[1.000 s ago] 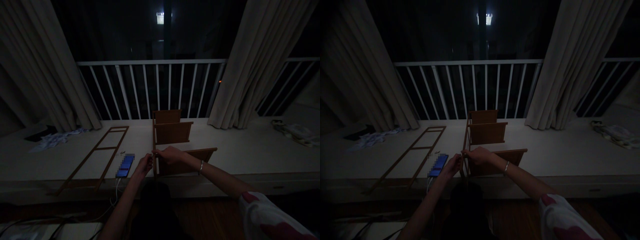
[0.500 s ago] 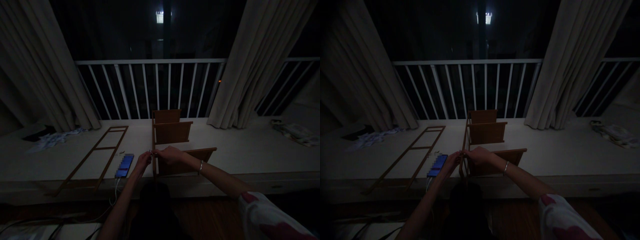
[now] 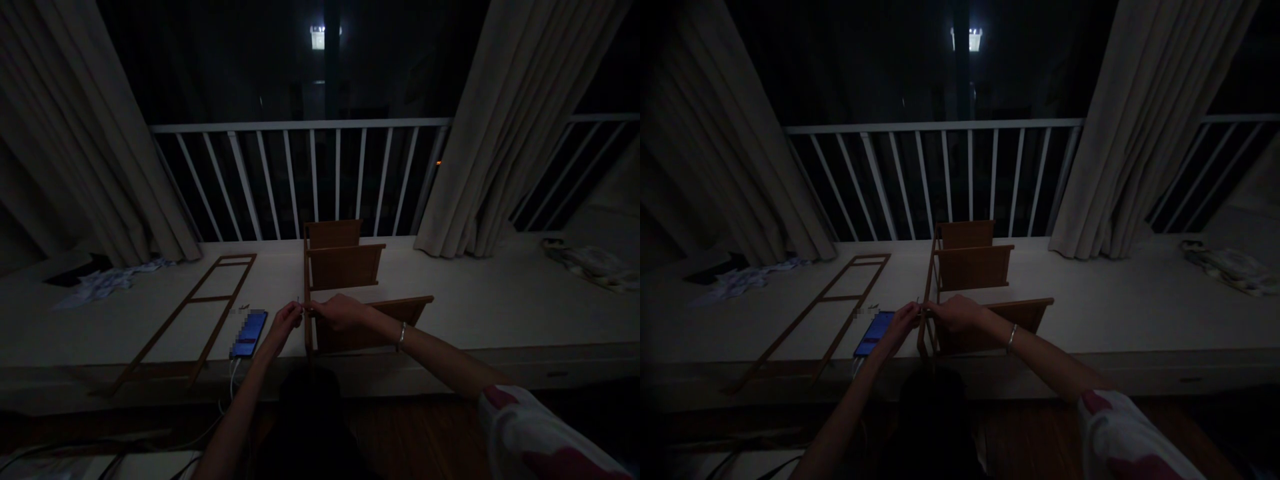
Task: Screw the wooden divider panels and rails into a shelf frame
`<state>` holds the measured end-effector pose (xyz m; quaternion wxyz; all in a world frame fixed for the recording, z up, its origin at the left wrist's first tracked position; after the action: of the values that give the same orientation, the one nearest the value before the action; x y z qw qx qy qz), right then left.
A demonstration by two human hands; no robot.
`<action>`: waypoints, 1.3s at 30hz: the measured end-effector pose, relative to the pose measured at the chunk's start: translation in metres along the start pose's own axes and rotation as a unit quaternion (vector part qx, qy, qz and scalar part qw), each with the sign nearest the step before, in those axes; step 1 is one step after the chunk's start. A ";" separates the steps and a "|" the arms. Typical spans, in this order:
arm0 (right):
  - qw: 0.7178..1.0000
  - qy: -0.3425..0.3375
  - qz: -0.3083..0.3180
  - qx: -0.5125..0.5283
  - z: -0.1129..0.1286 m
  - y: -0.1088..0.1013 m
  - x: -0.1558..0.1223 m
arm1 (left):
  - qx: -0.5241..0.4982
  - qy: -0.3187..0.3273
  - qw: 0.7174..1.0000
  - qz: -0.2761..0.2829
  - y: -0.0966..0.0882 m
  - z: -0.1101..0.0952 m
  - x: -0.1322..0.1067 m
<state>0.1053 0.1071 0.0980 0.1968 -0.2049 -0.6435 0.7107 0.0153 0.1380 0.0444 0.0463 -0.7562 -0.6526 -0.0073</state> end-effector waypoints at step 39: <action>0.999 -0.024 -0.021 0.003 0.001 0.000 -0.005 | 0.234 0.115 0.964 -0.048 -0.022 -0.043 0.002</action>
<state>0.1090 0.1033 0.0985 0.1969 -0.1736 -0.6502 0.7130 -0.0040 0.1396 0.0884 0.2962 -0.6860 -0.6622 0.0564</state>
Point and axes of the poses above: each hand's wrist, its own x-axis towards the middle knuckle, its own y-axis out of the palm, z = x × y, the point moved 10 cm from there along x, towards the middle knuckle, and after that the axes turned 11 degrees about x, right-handed, at the moved point
